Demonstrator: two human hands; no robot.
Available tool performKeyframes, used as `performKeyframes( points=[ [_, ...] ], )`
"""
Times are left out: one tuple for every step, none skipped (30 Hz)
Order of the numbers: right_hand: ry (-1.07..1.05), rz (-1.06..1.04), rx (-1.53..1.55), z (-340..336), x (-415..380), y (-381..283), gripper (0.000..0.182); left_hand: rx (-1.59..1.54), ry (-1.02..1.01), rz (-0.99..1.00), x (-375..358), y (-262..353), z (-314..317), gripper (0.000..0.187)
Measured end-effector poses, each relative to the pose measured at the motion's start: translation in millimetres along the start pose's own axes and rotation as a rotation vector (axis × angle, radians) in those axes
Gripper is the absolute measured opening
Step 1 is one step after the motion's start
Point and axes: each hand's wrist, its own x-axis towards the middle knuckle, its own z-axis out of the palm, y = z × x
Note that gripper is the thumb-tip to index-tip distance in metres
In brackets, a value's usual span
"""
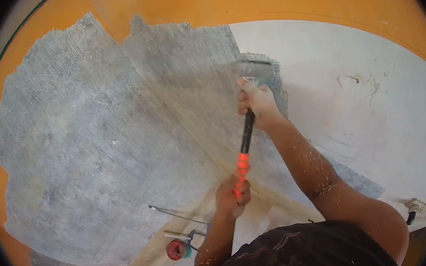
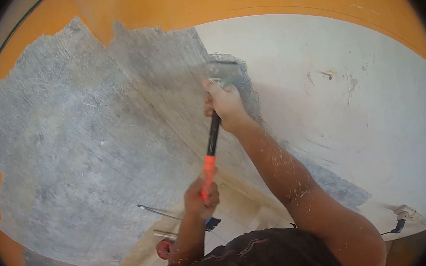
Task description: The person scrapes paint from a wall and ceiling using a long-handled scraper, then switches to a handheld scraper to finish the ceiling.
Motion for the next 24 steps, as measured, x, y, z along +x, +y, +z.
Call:
performKeyframes(
  points=[
    [0.034,0.037,-0.016,-10,-6,6,0.024,-0.044,0.031,-0.041,-4,-11,-1,0.038],
    [0.07,0.07,-0.031,-14,-9,9,0.023,-0.085,0.024,-0.083,-5,-17,-3,0.038],
    [0.072,0.066,-0.034,-15,-7,9,0.023,-0.086,0.019,-0.084,-2,-16,-5,0.038],
    [0.043,0.048,-0.065,-15,-4,9,0.022,-0.051,0.023,-0.075,2,-15,-8,0.039],
    [0.014,0.037,-0.092,-15,-1,10,0.022,-0.017,0.034,-0.066,3,-12,-11,0.041],
    [0.016,0.047,-0.09,-6,3,5,0.022,-0.042,-0.004,-0.009,7,-2,-10,0.04],
    [-0.013,0.04,-0.026,9,10,-6,0.021,-0.043,0.006,-0.012,5,12,-8,0.04],
    [-0.044,0.027,0.037,18,14,-12,0.02,0.028,-0.005,0.036,0,28,-3,0.04],
    [-0.046,0.023,0.043,19,14,-10,0.02,0.105,-0.021,0.084,-3,39,0,0.04],
    [-0.003,0.001,0.057,19,12,-6,0.019,0.11,-0.015,0.107,-5,41,1,0.04],
    [0.04,-0.016,0.065,18,9,1,0.018,0.109,-0.015,0.108,-8,31,-4,0.04],
    [0.031,-0.017,0.06,9,5,9,0.018,0.041,-0.003,0.077,-8,15,-10,0.04],
    [0.036,0.029,0.024,-7,1,17,0.018,-0.028,0.009,0.049,-7,1,-15,0.04],
    [0.044,0.074,-0.01,-10,-3,19,0.018,-0.024,0.036,-0.05,-4,-7,-15,0.041],
    [0.04,0.073,-0.014,-10,0,18,0.018,-0.026,0.033,-0.045,-1,-7,-18,0.041],
    [0.043,0.055,-0.053,-10,3,16,0.018,-0.019,0.018,-0.035,4,-7,-18,0.04],
    [0.048,0.04,-0.091,-7,5,12,0.019,-0.012,0.005,-0.025,8,-5,-16,0.039],
    [0.027,-0.057,-0.178,4,11,3,0.018,0.004,-0.012,0.008,12,10,-13,0.038],
    [0.03,-0.052,-0.176,12,13,-1,0.018,0.004,-0.007,0.005,9,21,-11,0.038],
    [0.003,-0.019,-0.078,18,15,-5,0.018,0.068,-0.013,0.049,5,33,-7,0.038],
    [-0.024,0.009,0.023,22,18,-7,0.018,0.137,-0.023,0.093,3,41,-5,0.037],
    [-0.021,0.008,0.026,19,14,-4,0.018,0.094,-0.021,0.079,2,35,-6,0.037],
    [0.022,-0.003,-0.004,13,8,2,0.017,0.09,-0.022,0.082,1,25,-7,0.037],
    [0.062,-0.013,-0.038,7,3,6,0.017,0.042,-0.004,0.029,0,11,-8,0.038]
  ],
)
